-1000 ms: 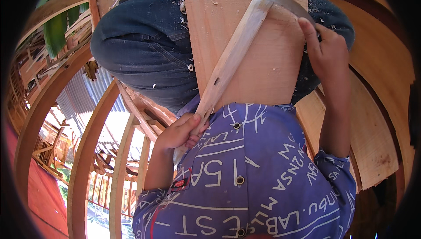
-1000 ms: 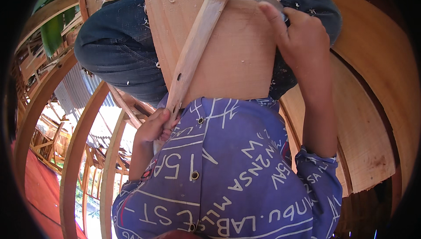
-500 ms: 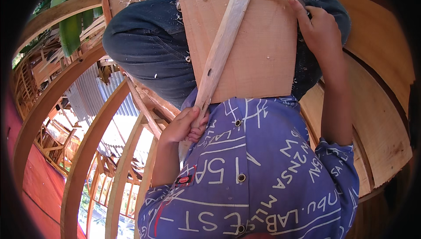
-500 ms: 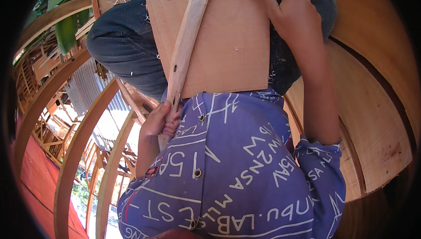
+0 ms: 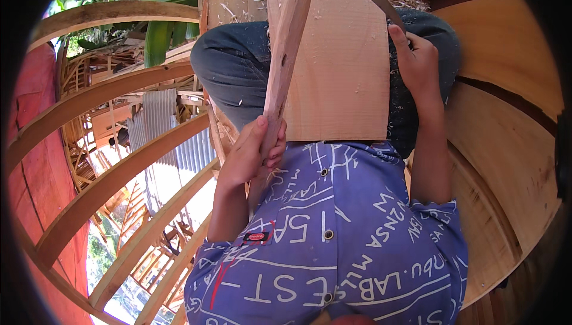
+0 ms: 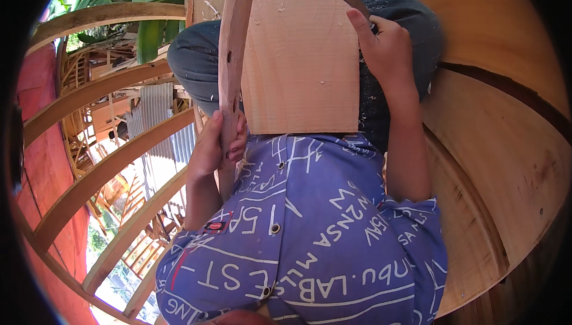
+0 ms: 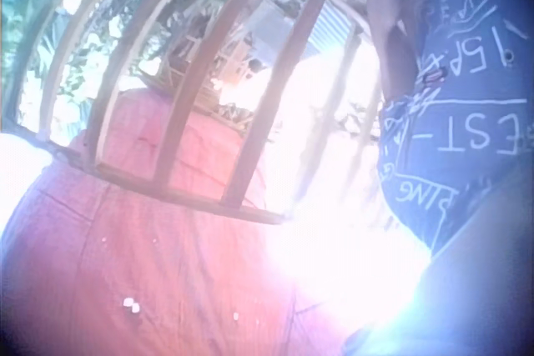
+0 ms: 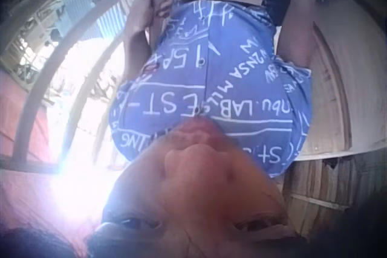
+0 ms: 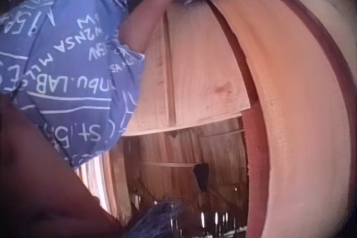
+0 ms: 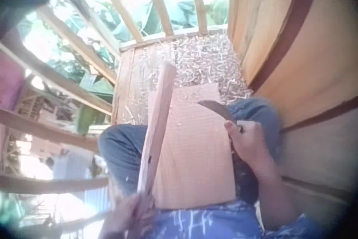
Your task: The person sits cross-legged and uses a curved knife to shave and smooth a long, thin piece of wood. They repeatedly rotate the wood and scrape the surface, creating wood shavings that accumulate on the platform.
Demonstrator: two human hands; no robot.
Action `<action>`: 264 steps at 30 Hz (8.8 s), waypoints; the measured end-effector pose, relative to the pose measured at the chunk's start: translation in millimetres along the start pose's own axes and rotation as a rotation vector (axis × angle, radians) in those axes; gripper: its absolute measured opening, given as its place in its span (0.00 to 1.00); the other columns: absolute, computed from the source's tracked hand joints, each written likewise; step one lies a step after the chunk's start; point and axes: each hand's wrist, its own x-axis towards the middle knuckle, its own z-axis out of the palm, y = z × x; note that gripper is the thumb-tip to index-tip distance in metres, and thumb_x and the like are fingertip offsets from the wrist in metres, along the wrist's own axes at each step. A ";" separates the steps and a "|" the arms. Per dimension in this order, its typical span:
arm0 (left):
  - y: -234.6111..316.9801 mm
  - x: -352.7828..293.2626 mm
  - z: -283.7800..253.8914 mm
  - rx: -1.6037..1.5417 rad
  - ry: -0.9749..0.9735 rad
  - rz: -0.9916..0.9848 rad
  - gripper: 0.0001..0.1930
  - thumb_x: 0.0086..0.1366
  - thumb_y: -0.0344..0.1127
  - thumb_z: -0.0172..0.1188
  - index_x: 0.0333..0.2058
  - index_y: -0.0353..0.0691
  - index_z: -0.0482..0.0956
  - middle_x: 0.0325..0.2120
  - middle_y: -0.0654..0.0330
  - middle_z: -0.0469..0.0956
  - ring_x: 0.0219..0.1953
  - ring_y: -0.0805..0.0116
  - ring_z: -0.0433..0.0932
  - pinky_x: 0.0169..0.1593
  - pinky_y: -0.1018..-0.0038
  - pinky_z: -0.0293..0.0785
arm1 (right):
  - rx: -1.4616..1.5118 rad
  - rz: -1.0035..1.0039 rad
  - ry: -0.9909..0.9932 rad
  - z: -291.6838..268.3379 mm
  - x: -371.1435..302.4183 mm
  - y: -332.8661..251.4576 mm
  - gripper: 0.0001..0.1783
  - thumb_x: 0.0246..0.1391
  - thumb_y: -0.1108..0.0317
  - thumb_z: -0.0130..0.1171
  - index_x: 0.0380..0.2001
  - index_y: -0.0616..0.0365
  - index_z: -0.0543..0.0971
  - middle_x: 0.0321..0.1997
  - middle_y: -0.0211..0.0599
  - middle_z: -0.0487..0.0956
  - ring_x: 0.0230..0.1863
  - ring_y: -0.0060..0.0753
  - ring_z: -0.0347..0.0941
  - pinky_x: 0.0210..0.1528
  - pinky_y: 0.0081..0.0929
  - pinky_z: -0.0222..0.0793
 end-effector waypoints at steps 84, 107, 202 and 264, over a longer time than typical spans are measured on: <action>75.4 95.1 30.0 0.289 0.312 0.151 0.12 0.68 0.43 0.50 0.38 0.40 0.66 0.12 0.71 0.61 0.10 0.84 0.59 0.13 0.82 0.56 | 0.064 -0.479 -0.161 35.3 115.4 -16.4 0.34 0.45 0.35 0.58 0.15 0.61 0.72 0.14 0.46 0.70 0.19 0.51 0.70 0.22 0.37 0.64; 71.3 96.6 60.7 0.689 0.430 0.180 0.15 0.66 0.42 0.54 0.32 0.36 0.63 0.14 0.53 0.65 0.18 0.70 0.66 0.23 0.70 0.63 | -0.064 -0.193 0.017 24.0 134.8 6.0 0.38 0.45 0.31 0.56 0.11 0.60 0.75 0.11 0.47 0.71 0.17 0.49 0.72 0.19 0.38 0.65; 6.1 109.4 32.8 0.738 0.289 0.499 0.17 0.58 0.45 0.63 0.33 0.34 0.75 0.16 0.47 0.74 0.18 0.49 0.76 0.21 0.63 0.69 | -0.617 0.090 -0.152 -32.4 4.5 -47.9 0.35 0.54 0.36 0.48 0.21 0.62 0.80 0.19 0.53 0.75 0.25 0.56 0.74 0.28 0.42 0.70; 2.7 102.5 23.2 0.617 0.363 0.418 0.13 0.63 0.39 0.59 0.35 0.34 0.69 0.18 0.51 0.70 0.19 0.69 0.69 0.25 0.74 0.66 | -0.861 -0.053 0.031 -23.3 119.3 -3.3 0.42 0.48 0.28 0.48 0.22 0.65 0.79 0.16 0.52 0.73 0.23 0.43 0.75 0.28 0.40 0.68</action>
